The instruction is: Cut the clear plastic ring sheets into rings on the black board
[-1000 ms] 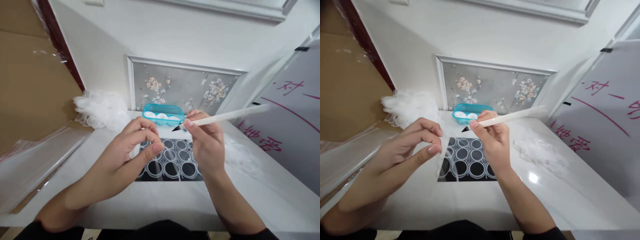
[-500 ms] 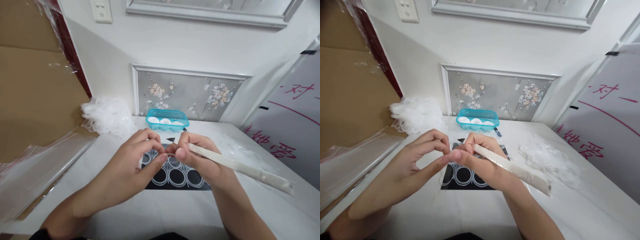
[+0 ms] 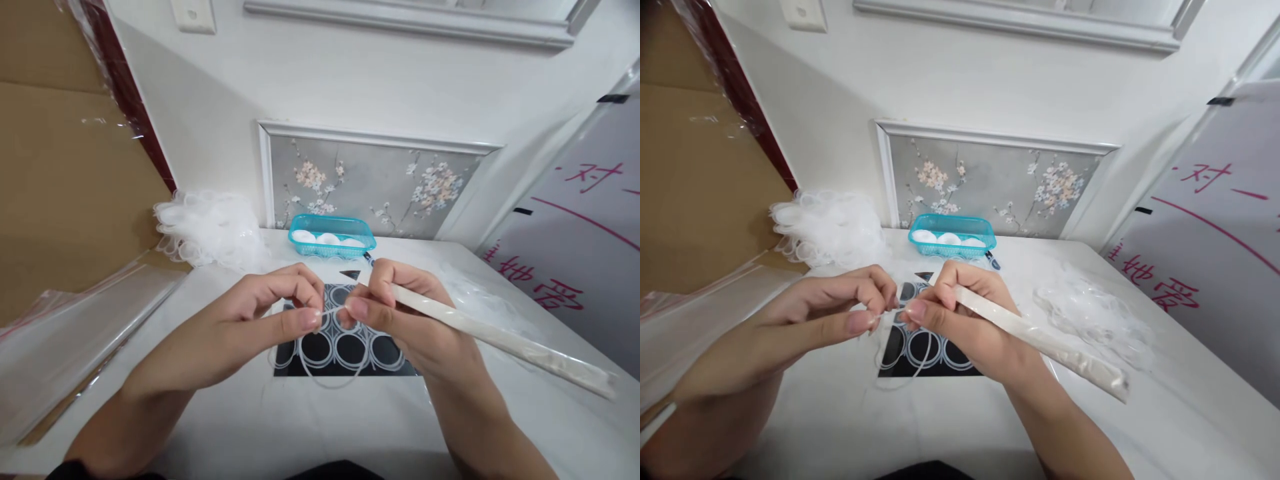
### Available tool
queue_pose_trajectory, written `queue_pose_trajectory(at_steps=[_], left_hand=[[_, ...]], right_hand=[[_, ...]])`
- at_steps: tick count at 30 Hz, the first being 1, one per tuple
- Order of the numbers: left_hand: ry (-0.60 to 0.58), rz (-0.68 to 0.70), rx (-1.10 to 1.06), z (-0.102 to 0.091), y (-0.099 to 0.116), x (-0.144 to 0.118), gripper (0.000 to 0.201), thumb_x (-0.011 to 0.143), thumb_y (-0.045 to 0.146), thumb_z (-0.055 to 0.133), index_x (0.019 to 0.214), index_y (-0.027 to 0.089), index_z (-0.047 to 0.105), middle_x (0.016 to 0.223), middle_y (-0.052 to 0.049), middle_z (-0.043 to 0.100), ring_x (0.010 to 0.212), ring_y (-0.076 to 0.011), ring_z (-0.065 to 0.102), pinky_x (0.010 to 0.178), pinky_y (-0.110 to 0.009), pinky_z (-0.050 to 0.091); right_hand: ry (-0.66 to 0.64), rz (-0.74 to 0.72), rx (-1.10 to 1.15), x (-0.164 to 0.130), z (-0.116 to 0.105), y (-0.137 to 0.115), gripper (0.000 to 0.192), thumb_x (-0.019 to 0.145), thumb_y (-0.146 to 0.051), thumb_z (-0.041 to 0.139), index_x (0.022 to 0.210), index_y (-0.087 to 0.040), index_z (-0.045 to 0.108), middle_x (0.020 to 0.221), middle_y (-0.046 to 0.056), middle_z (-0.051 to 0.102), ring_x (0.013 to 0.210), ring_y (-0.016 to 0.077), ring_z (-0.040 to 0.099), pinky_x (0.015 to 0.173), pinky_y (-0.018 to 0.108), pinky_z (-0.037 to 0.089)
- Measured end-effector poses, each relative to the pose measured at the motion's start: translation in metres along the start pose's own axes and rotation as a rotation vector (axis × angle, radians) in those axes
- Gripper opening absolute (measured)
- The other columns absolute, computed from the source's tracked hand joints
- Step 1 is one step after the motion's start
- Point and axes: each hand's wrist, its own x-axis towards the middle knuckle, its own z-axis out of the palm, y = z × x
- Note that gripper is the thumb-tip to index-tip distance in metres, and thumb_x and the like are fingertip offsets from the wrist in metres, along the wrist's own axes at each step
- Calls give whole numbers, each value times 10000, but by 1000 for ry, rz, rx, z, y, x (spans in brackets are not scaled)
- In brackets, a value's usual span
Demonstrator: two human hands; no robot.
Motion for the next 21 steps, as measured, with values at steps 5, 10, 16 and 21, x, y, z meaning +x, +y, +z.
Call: queue_pose_trajectory(at_steps=[5,10,16,21], left_hand=[[1,-8,-1,0,0,-1,177,934,293,509,814,191,590,948,-4,542,887,-127,509,796,-227,393],[35,9,42,3,-1,-2,187,937,297,502,804,192,582,939,1,538,877,-120,516,796,-219,391],[81,48,95,2,-8,1,176,947,281,494,809,197,565,959,18,538,917,-96,522,818,-184,376],[101,45,105,0,-12,4,191,943,287,494,798,193,576,963,11,541,902,-100,518,797,-190,383]], right_hand=[[-1,7,1,-3,1,-1,376,764,-204,723,610,-177,381,650,-5,641,637,119,650,589,222,491],[-49,-5,-171,-3,-4,-6,357,801,-280,686,656,-190,373,710,-1,639,677,126,627,591,239,463],[-206,118,-988,15,-30,11,250,823,-404,632,915,-199,522,869,34,633,748,161,569,710,319,438],[-255,132,-880,25,-34,20,285,907,-443,501,873,-176,595,776,25,626,664,124,541,631,270,421]])
